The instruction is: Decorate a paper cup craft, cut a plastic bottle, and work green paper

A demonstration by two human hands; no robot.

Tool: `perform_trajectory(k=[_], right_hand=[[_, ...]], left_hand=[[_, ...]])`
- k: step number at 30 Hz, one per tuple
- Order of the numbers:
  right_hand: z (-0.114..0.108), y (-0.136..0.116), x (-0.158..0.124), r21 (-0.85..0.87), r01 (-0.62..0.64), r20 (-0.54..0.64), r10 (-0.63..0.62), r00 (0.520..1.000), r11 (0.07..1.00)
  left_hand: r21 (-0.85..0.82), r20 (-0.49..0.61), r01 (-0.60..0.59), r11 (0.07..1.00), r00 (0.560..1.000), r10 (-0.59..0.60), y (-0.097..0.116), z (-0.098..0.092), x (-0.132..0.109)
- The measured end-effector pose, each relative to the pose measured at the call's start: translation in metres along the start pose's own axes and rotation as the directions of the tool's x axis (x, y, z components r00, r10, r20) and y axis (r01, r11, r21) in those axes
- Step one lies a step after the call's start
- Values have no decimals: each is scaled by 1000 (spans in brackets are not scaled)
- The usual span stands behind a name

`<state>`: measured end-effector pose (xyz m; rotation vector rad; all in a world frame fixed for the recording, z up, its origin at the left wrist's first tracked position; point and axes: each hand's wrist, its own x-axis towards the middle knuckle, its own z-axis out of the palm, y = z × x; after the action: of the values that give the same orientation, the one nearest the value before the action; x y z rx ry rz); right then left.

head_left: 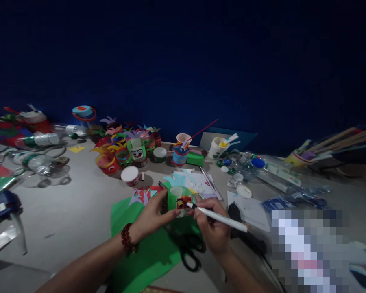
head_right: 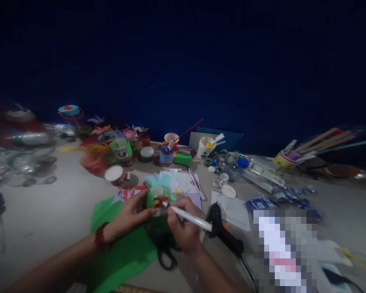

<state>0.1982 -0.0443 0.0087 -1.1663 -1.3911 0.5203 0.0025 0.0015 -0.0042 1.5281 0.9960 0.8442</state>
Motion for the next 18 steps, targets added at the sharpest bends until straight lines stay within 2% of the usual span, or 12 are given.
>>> perform_trajectory(k=[6, 11, 18], right_hand=[[1, -7, 0, 191, -106, -88, 125, 988, 976], [-1, -10, 2, 153, -119, -95, 134, 986, 981], [-6, -12, 5, 110, -98, -23, 101, 995, 989]], left_hand=[[-158, 34, 58, 986, 998, -53, 10, 0, 3], [-209, 58, 95, 973, 995, -85, 14, 0, 3], [-156, 83, 70, 985, 995, -57, 14, -1, 1]])
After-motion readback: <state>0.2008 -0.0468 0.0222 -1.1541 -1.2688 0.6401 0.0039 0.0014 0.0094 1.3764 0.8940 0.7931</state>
